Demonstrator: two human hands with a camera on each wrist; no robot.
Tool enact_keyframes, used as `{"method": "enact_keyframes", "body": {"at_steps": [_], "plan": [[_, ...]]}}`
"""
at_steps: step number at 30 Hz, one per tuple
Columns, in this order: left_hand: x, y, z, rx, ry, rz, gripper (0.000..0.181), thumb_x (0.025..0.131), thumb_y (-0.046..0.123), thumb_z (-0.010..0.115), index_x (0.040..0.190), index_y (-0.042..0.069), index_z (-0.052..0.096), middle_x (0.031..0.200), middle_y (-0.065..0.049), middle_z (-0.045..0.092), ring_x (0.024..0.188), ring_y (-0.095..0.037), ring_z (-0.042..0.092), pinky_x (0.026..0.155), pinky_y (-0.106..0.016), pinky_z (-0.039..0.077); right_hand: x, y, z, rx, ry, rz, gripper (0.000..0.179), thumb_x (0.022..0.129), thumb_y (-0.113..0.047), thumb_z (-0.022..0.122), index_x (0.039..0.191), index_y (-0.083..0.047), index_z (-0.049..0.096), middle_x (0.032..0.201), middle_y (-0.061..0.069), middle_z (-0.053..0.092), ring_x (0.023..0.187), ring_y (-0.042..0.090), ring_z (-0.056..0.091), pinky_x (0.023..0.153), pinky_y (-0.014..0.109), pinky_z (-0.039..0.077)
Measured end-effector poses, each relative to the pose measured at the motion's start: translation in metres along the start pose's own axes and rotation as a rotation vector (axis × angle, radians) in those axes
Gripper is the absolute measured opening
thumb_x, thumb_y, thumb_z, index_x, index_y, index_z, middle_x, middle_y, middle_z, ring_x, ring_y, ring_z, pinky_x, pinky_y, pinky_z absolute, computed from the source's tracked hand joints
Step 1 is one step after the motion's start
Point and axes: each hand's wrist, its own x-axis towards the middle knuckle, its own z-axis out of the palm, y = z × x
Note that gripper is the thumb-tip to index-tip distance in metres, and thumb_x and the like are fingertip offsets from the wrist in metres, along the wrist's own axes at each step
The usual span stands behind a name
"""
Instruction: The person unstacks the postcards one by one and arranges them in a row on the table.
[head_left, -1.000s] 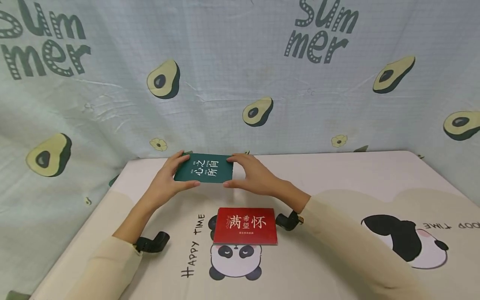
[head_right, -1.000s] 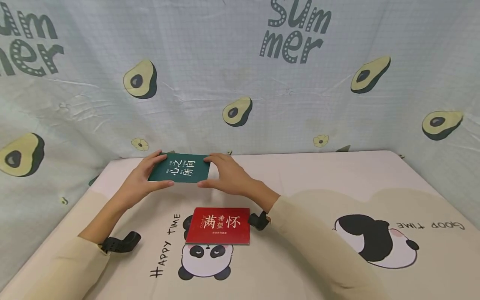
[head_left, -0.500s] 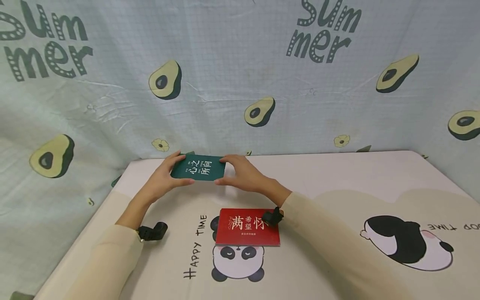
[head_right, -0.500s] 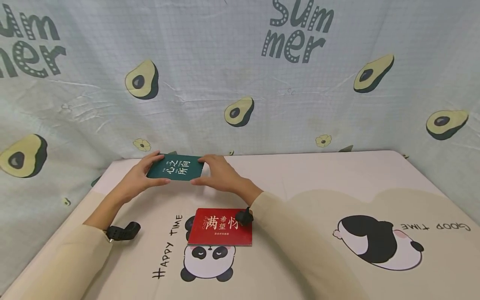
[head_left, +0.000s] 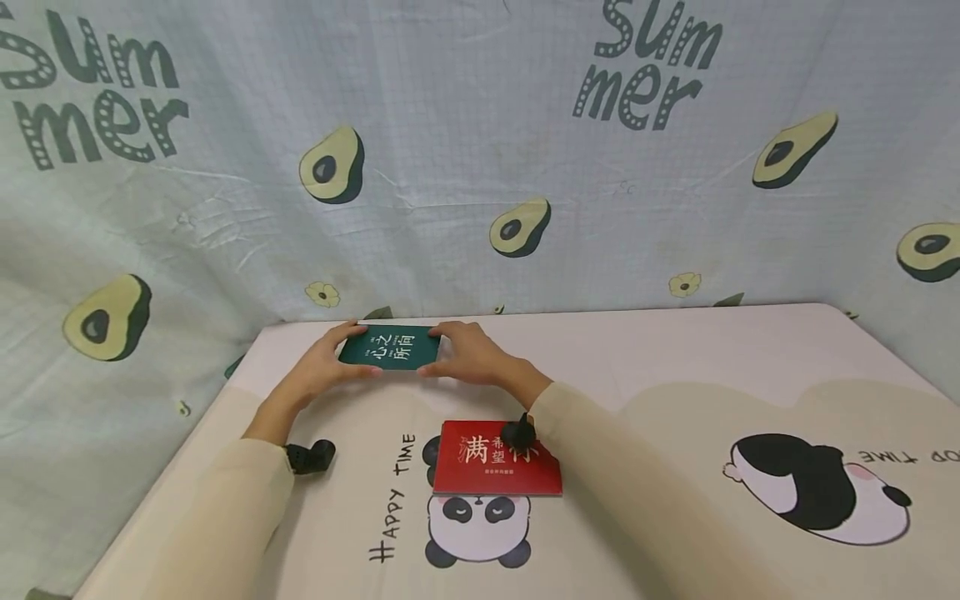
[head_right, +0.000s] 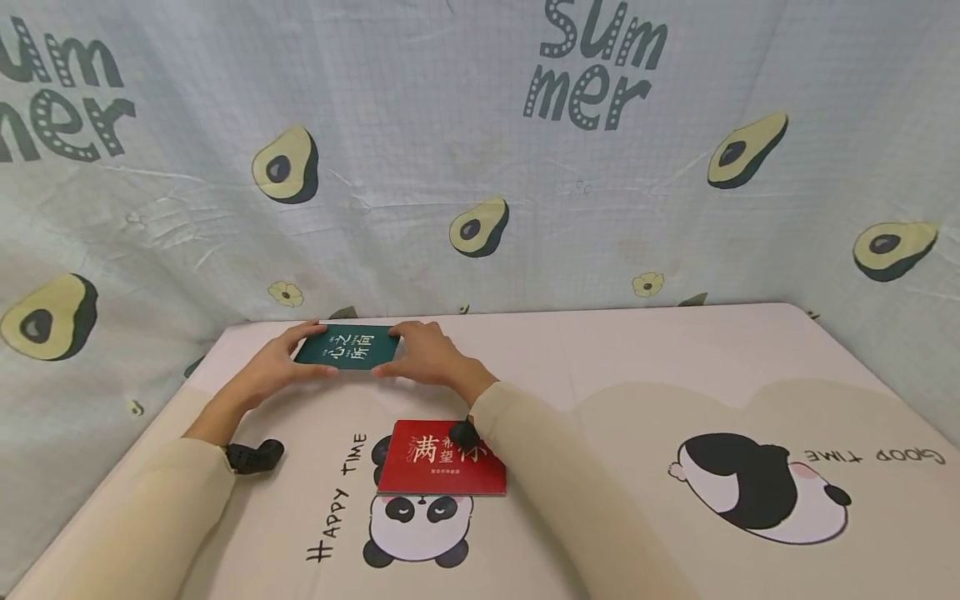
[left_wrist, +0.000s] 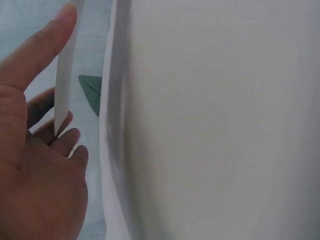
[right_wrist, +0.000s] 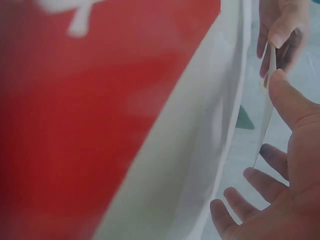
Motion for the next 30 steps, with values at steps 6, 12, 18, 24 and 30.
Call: {"method": "enact_keyframes", "body": {"at_steps": [6,12,18,24,30], "plan": [[0.006,-0.011,0.005,0.016,-0.033,-0.011,0.086,0.077,0.029,0.079,0.145,0.002,0.035,0.156,-0.018,0.016,0.14,-0.042,0.014,0.111,-0.059,0.013,0.005,0.001,0.005,-0.094,-0.004,0.053,0.075,0.081,-0.055,0.068,0.142,-0.017,0.046,0.144,0.001,0.045,0.13,0.027,0.032,0.106,0.047,0.031],[0.006,-0.015,0.007,0.02,-0.044,-0.039,0.086,0.076,0.026,0.081,0.144,-0.002,0.035,0.155,-0.022,0.017,0.14,-0.043,0.012,0.111,-0.058,0.011,0.011,0.0,0.011,-0.119,-0.048,0.055,0.075,0.082,-0.055,0.067,0.143,-0.017,0.045,0.144,0.001,0.044,0.132,0.029,0.029,0.107,0.049,0.029],[0.006,-0.019,0.006,0.036,-0.061,-0.082,0.089,0.075,0.028,0.081,0.145,-0.001,0.034,0.155,-0.022,0.015,0.141,-0.043,0.006,0.111,-0.059,0.008,0.016,-0.006,0.012,-0.164,-0.079,0.067,0.075,0.082,-0.056,0.066,0.143,-0.019,0.044,0.145,0.002,0.043,0.131,0.031,0.031,0.105,0.049,0.03],[0.008,-0.02,0.005,0.058,-0.075,-0.093,0.089,0.076,0.028,0.08,0.145,-0.001,0.033,0.155,-0.024,0.014,0.141,-0.045,0.006,0.111,-0.06,0.007,0.018,-0.011,0.013,-0.212,-0.097,0.101,0.075,0.082,-0.058,0.065,0.144,-0.021,0.044,0.146,0.001,0.042,0.129,0.031,0.032,0.103,0.048,0.03],[0.009,-0.018,0.005,0.069,-0.072,-0.084,0.085,0.076,0.027,0.08,0.142,-0.002,0.037,0.153,-0.027,0.014,0.14,-0.046,0.01,0.111,-0.06,0.01,0.019,-0.012,0.012,-0.236,-0.117,0.115,0.073,0.083,-0.058,0.063,0.144,-0.022,0.043,0.147,0.001,0.04,0.13,0.03,0.03,0.104,0.047,0.029]]}}
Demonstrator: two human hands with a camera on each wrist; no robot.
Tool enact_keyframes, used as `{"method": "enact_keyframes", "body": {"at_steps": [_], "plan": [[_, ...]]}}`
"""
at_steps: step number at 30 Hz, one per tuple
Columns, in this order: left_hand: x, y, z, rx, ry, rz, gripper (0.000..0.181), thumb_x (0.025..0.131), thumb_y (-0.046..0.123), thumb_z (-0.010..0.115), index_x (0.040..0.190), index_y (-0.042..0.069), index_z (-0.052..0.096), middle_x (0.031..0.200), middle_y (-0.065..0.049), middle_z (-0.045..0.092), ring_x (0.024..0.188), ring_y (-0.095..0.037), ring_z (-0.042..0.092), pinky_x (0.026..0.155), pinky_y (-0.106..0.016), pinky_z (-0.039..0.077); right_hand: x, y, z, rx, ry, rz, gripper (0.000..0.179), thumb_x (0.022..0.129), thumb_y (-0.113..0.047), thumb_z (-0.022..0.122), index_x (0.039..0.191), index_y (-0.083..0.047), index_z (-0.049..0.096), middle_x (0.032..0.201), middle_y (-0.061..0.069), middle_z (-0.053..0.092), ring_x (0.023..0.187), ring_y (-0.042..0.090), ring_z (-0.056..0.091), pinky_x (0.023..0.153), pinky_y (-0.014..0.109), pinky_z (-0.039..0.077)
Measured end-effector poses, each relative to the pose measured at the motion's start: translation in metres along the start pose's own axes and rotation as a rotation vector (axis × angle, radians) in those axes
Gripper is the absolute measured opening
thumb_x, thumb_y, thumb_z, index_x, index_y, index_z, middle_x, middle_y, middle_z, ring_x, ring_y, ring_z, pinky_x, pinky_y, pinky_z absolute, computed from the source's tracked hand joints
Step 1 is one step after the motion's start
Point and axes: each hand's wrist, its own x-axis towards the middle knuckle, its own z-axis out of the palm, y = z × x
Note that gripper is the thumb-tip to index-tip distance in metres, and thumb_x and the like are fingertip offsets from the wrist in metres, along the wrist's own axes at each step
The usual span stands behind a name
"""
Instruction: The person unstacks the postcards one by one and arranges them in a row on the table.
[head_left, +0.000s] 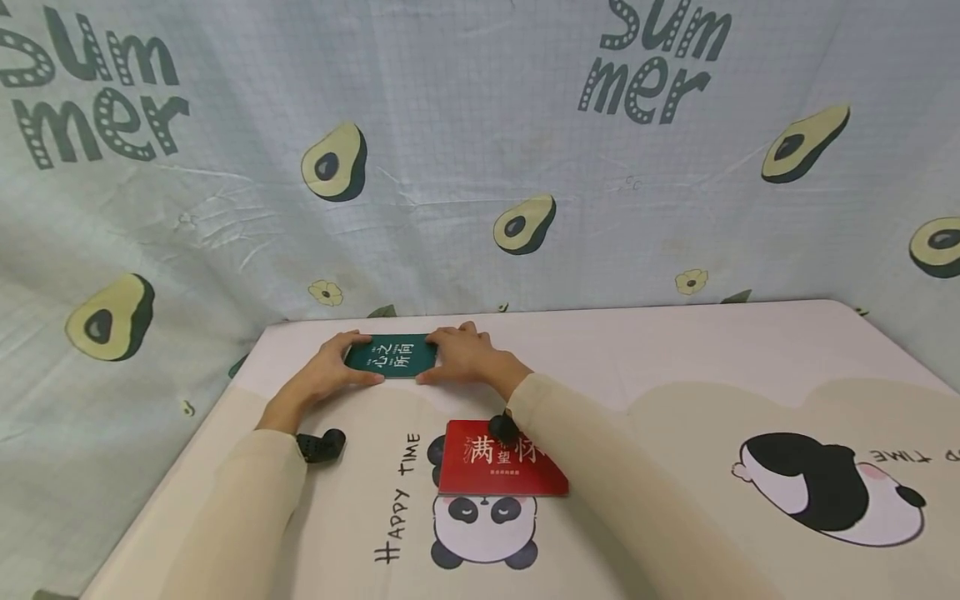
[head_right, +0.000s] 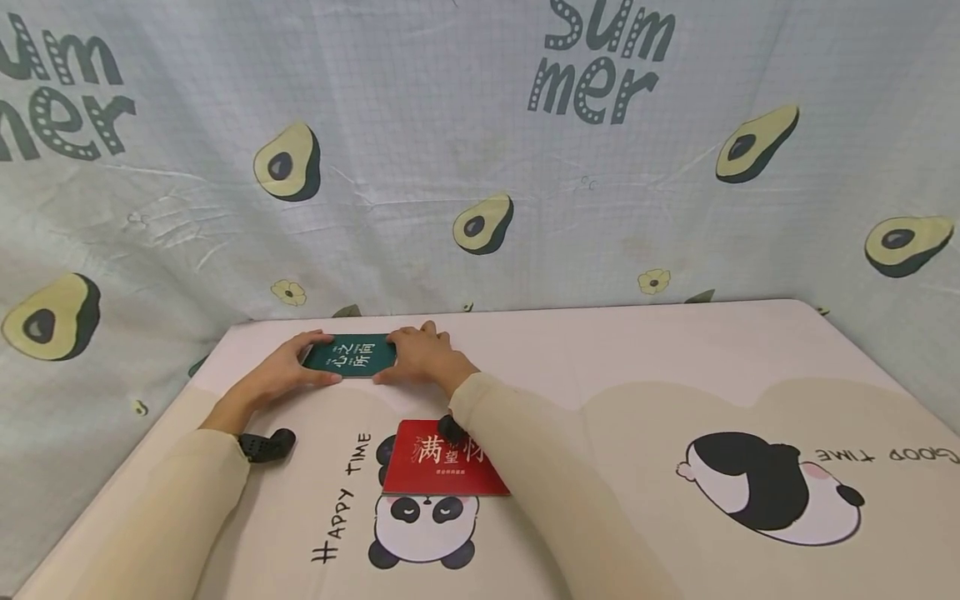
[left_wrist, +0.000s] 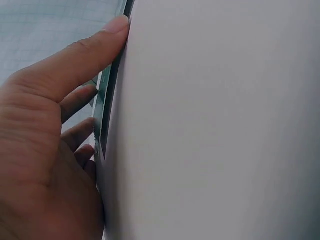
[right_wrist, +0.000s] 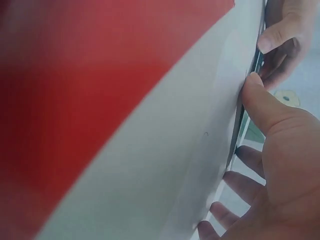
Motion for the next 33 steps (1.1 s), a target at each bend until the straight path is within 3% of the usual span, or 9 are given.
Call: {"method": "enact_keyframes", "body": {"at_steps": [20,26,30,33], "plan": [[0.0,-0.003,0.0,0.007,0.014,0.028,0.082,0.077,0.027,0.08,0.141,-0.002,0.038,0.152,-0.026,0.018,0.14,-0.044,0.012,0.11,-0.059,0.012,0.001,0.004,-0.004,-0.013,-0.031,-0.017,0.072,0.087,-0.053,0.061,0.146,-0.019,0.04,0.15,0.003,0.036,0.135,0.029,0.027,0.107,0.048,0.029],[0.0,0.003,-0.001,-0.026,0.001,0.007,0.085,0.077,0.028,0.079,0.144,0.001,0.034,0.152,-0.026,0.018,0.138,-0.044,0.016,0.11,-0.06,0.014,-0.002,0.002,-0.014,0.013,-0.048,-0.011,0.076,0.086,-0.054,0.063,0.148,-0.019,0.036,0.15,0.006,0.034,0.131,0.028,0.031,0.106,0.048,0.032],[0.0,0.012,-0.002,-0.049,0.002,-0.012,0.088,0.078,0.031,0.079,0.147,0.003,0.03,0.153,-0.025,0.016,0.136,-0.043,0.02,0.109,-0.061,0.016,-0.01,0.001,-0.025,0.013,-0.045,-0.058,0.077,0.086,-0.052,0.064,0.148,-0.018,0.035,0.15,0.008,0.034,0.132,0.029,0.032,0.106,0.047,0.034],[0.0,0.023,-0.003,-0.022,0.018,0.013,0.089,0.079,0.033,0.078,0.148,0.006,0.029,0.153,-0.023,0.017,0.137,-0.042,0.02,0.108,-0.062,0.017,-0.02,0.003,-0.034,-0.005,-0.038,-0.095,0.075,0.086,-0.049,0.065,0.148,-0.017,0.036,0.15,0.008,0.034,0.134,0.03,0.031,0.106,0.047,0.035]]}}
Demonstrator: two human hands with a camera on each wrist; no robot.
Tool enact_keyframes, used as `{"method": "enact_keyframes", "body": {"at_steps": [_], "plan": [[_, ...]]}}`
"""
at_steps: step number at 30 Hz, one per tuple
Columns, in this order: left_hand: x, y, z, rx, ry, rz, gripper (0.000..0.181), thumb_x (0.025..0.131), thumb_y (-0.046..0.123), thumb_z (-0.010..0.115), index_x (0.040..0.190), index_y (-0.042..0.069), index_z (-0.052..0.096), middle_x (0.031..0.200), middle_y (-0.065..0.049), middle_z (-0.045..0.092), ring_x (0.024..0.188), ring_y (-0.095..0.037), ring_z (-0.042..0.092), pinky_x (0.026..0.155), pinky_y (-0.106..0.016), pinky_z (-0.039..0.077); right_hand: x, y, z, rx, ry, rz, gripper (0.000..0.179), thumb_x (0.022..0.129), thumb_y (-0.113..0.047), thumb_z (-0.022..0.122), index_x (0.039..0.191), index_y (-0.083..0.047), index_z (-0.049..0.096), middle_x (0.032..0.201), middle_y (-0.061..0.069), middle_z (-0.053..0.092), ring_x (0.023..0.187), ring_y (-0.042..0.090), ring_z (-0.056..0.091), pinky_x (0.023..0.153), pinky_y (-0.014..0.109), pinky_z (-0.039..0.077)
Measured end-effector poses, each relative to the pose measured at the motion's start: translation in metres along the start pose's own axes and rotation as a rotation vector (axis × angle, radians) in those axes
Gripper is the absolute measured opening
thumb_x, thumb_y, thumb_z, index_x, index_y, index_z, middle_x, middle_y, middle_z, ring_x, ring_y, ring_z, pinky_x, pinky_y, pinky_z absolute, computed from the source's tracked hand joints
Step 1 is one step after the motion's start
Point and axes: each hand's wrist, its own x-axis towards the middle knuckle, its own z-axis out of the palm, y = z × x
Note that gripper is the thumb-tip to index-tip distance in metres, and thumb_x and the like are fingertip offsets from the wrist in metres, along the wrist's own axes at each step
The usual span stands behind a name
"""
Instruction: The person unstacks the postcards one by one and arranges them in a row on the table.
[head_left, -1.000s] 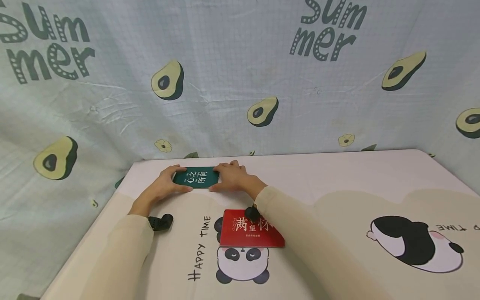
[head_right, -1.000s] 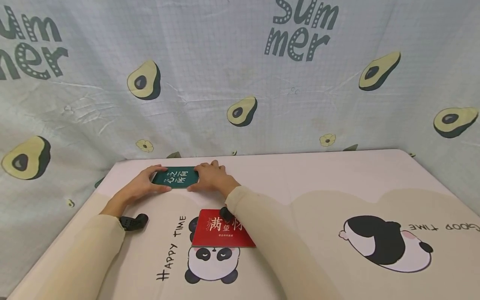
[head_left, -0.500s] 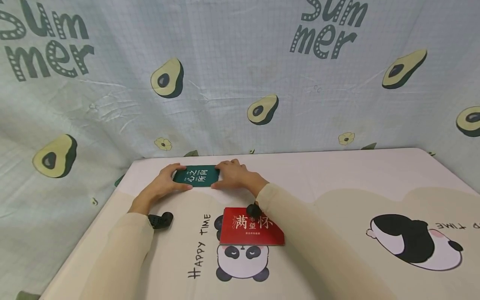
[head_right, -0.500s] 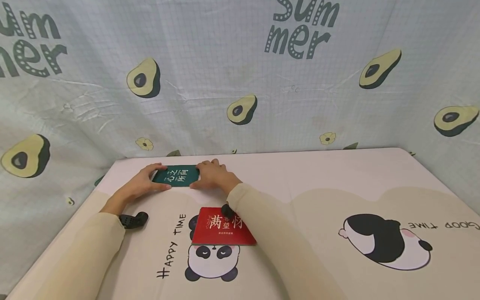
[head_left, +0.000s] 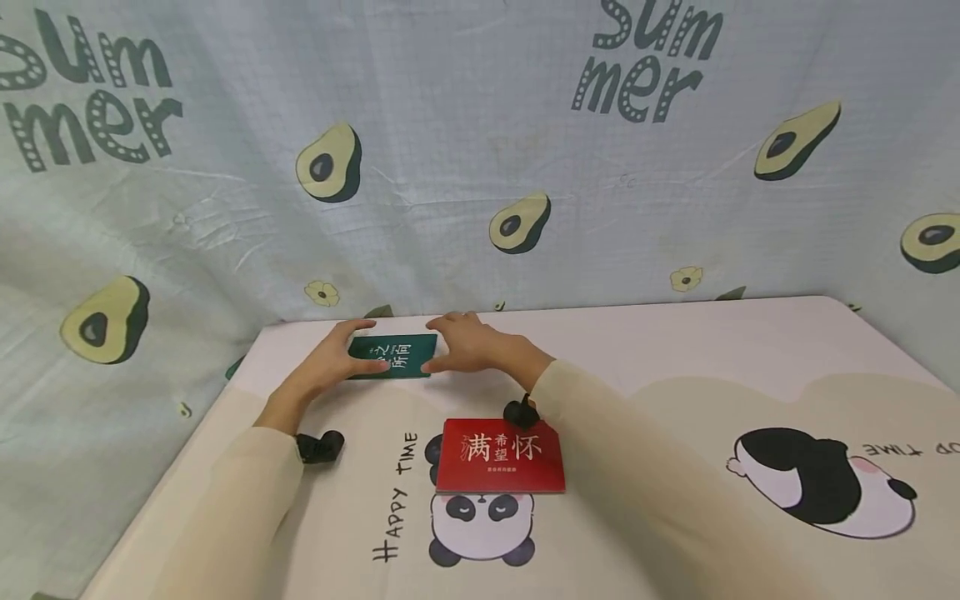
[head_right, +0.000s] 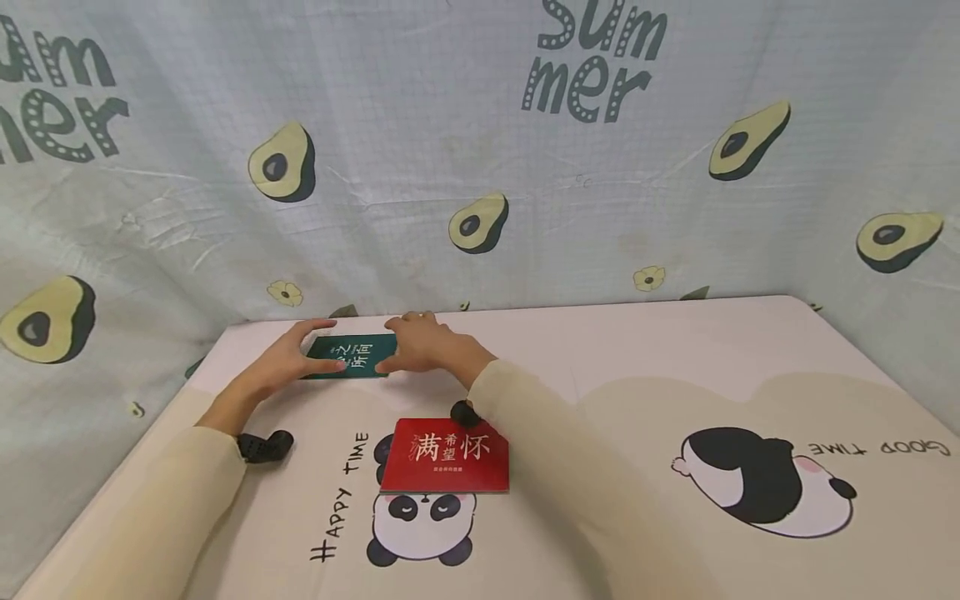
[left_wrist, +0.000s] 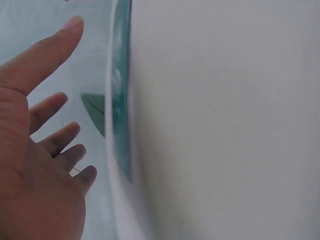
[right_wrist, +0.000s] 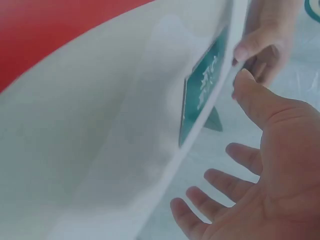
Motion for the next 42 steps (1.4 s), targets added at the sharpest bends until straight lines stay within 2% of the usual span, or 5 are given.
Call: {"method": "enact_keyframes", "body": {"at_steps": [9,21,26,33,42], "plan": [[-0.009,0.041,0.013,0.076,0.005,0.114,0.084,0.082,0.034,0.076,0.147,0.008,0.031,0.152,-0.02,0.025,0.137,-0.042,0.024,0.106,-0.063,0.023,-0.04,0.026,-0.01,-0.023,0.042,-0.037,0.074,0.087,-0.046,0.066,0.147,-0.014,0.037,0.149,0.009,0.036,0.137,0.031,0.029,0.107,0.046,0.034],[-0.056,0.079,0.059,0.093,-0.122,0.299,0.088,0.073,0.038,0.082,0.145,0.012,0.039,0.148,-0.01,0.038,0.135,-0.033,0.033,0.102,-0.058,0.035,-0.09,0.04,-0.005,-0.058,0.088,-0.122,0.072,0.085,-0.043,0.071,0.145,-0.016,0.041,0.146,0.008,0.039,0.132,0.027,0.035,0.101,0.043,0.042],[-0.074,0.086,0.07,0.093,-0.195,0.316,0.089,0.07,0.036,0.084,0.144,0.014,0.04,0.148,-0.006,0.038,0.137,-0.03,0.031,0.1,-0.056,0.039,-0.114,0.042,0.0,-0.064,0.105,-0.16,0.072,0.083,-0.043,0.071,0.144,-0.019,0.042,0.147,0.005,0.038,0.134,0.025,0.033,0.098,0.041,0.044],[-0.093,0.088,0.087,0.099,-0.238,0.283,0.089,0.069,0.033,0.086,0.144,0.013,0.041,0.148,-0.006,0.038,0.138,-0.03,0.029,0.101,-0.055,0.038,-0.152,0.05,0.01,-0.014,0.082,-0.211,0.072,0.082,-0.041,0.074,0.143,-0.018,0.043,0.145,0.004,0.041,0.132,0.024,0.034,0.091,0.038,0.05],[-0.095,0.087,0.093,0.075,-0.297,0.279,0.09,0.071,0.031,0.085,0.145,0.012,0.039,0.148,-0.006,0.038,0.14,-0.03,0.024,0.103,-0.054,0.036,-0.179,0.053,0.025,0.02,0.065,-0.102,0.072,0.079,-0.047,0.074,0.139,-0.017,0.049,0.139,0.006,0.046,0.129,0.027,0.038,0.095,0.047,0.046]]}}
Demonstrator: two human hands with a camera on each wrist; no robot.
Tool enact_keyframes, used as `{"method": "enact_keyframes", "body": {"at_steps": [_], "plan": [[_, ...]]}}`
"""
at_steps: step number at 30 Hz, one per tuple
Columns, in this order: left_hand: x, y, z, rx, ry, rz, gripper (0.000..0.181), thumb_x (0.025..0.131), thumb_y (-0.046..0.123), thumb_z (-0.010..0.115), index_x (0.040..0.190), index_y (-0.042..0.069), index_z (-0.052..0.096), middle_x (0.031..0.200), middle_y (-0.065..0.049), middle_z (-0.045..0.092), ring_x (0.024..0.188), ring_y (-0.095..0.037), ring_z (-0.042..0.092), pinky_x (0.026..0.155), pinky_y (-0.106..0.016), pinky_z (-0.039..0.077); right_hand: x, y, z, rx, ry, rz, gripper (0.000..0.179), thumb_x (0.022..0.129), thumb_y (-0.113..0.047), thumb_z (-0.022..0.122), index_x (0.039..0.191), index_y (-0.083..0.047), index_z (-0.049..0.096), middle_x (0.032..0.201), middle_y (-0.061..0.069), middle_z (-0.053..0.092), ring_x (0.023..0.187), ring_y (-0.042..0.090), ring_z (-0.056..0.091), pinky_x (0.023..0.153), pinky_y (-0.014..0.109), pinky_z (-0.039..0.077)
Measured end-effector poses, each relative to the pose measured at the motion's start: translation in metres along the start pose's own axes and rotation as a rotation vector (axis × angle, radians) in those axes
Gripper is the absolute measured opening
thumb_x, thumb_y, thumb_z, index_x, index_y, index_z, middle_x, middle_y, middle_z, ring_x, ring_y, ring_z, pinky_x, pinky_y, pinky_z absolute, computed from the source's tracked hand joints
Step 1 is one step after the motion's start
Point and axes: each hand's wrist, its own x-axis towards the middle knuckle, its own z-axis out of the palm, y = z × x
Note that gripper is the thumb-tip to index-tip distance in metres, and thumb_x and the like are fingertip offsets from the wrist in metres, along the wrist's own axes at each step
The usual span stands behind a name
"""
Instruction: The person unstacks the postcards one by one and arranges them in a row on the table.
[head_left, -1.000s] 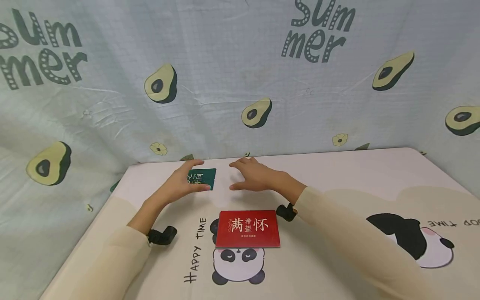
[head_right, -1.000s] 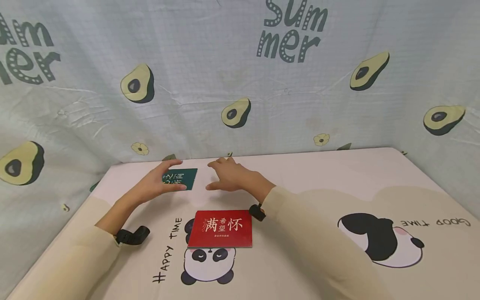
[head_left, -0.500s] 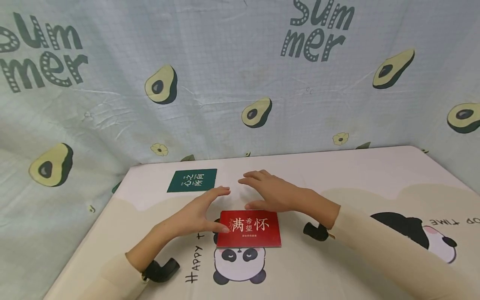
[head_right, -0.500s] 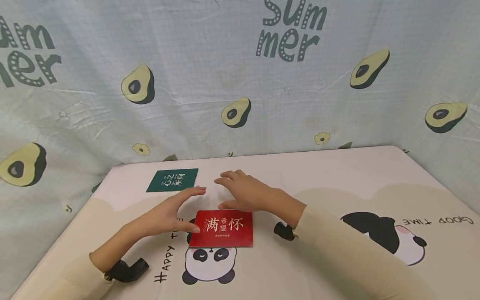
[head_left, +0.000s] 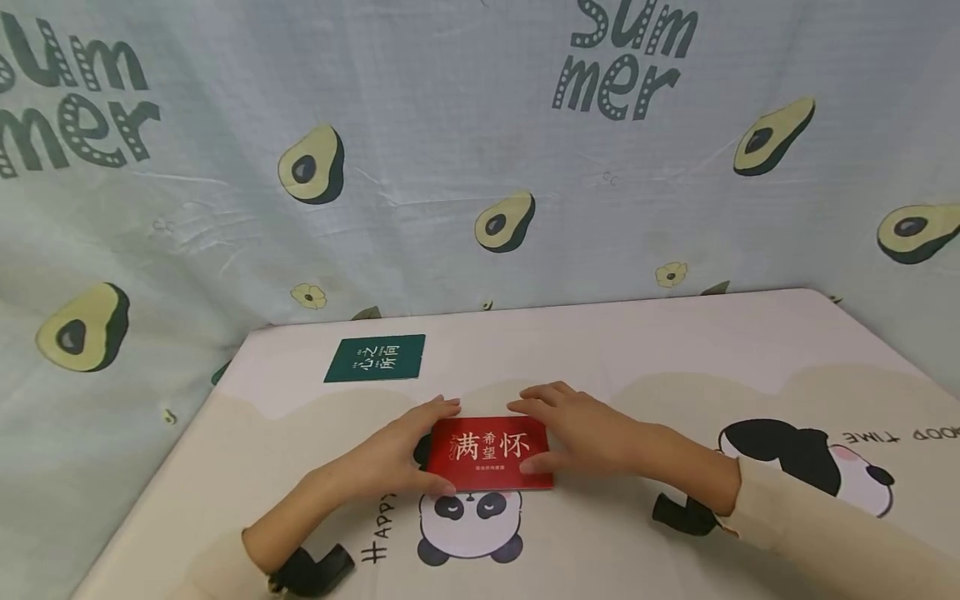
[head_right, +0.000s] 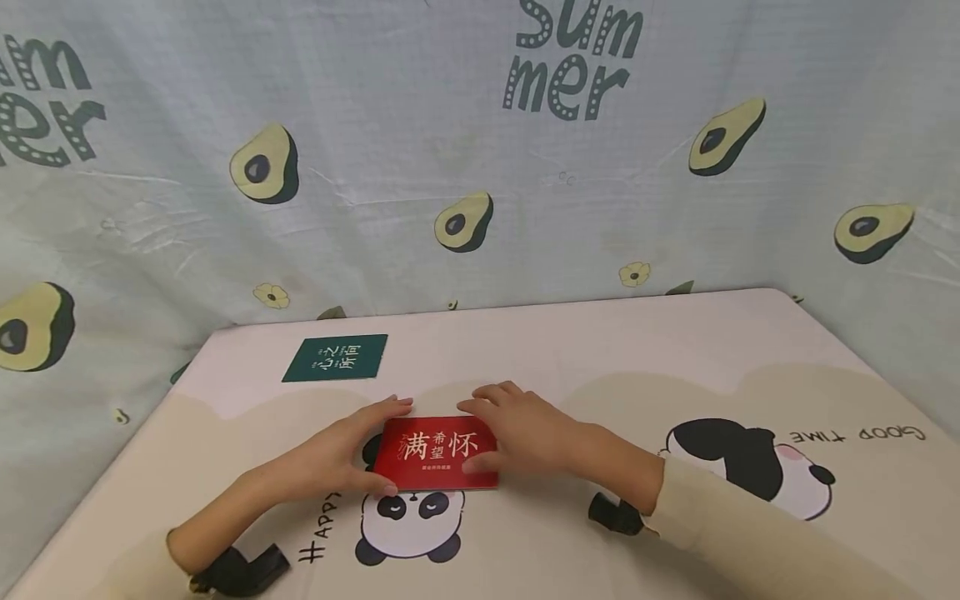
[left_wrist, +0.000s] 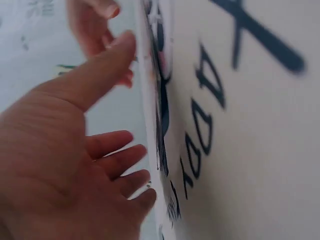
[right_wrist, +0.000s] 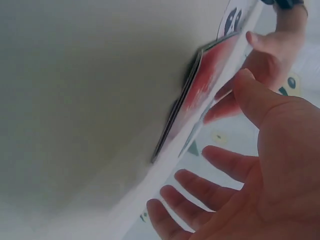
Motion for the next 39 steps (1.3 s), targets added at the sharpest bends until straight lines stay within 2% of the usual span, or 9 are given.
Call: {"method": "enact_keyframes", "body": {"at_steps": [3,8,12,19,25,39], "plan": [[0.0,-0.005,0.002,0.008,-0.013,-0.007,0.09,0.071,0.03,0.085,0.146,0.012,0.038,0.148,-0.005,0.038,0.14,-0.028,0.024,0.102,-0.051,0.038,-0.004,-0.002,0.004,0.001,-0.011,0.025,0.073,0.077,-0.049,0.075,0.138,-0.019,0.05,0.137,0.005,0.047,0.128,0.025,0.039,0.094,0.045,0.046],[-0.001,-0.007,0.005,0.016,-0.012,-0.006,0.091,0.07,0.029,0.085,0.146,0.011,0.037,0.148,-0.006,0.038,0.139,-0.028,0.027,0.101,-0.048,0.04,-0.011,0.001,0.006,0.002,-0.022,0.003,0.073,0.077,-0.048,0.075,0.139,-0.018,0.049,0.136,0.005,0.047,0.126,0.025,0.039,0.096,0.046,0.044],[-0.001,-0.007,0.008,0.02,-0.004,0.006,0.09,0.07,0.028,0.085,0.145,0.011,0.038,0.146,-0.008,0.039,0.138,-0.03,0.03,0.101,-0.049,0.04,-0.013,0.004,0.009,0.001,-0.011,-0.016,0.074,0.078,-0.047,0.075,0.139,-0.015,0.049,0.134,0.005,0.048,0.125,0.025,0.04,0.098,0.046,0.043],[-0.002,-0.007,0.009,0.039,0.018,-0.006,0.09,0.069,0.027,0.086,0.144,0.01,0.039,0.145,-0.008,0.041,0.136,-0.03,0.032,0.1,-0.049,0.042,-0.013,0.006,0.014,-0.019,0.015,-0.043,0.075,0.076,-0.046,0.077,0.138,-0.014,0.049,0.129,0.003,0.049,0.122,0.021,0.041,0.094,0.042,0.047],[-0.002,-0.006,0.01,0.053,0.038,0.004,0.091,0.068,0.028,0.087,0.143,0.009,0.04,0.141,-0.009,0.044,0.129,-0.029,0.04,0.098,-0.049,0.043,-0.013,0.005,0.013,-0.036,0.023,-0.042,0.076,0.076,-0.045,0.078,0.138,-0.013,0.049,0.128,0.003,0.049,0.12,0.021,0.042,0.093,0.041,0.048],[-0.003,-0.003,0.006,0.165,0.073,0.089,0.093,0.067,0.032,0.087,0.145,0.015,0.039,0.141,-0.003,0.04,0.129,-0.022,0.039,0.094,-0.04,0.048,-0.011,0.004,0.013,-0.067,0.032,-0.056,0.074,0.075,-0.045,0.078,0.137,-0.013,0.051,0.128,0.004,0.05,0.12,0.022,0.042,0.092,0.041,0.048]]}}
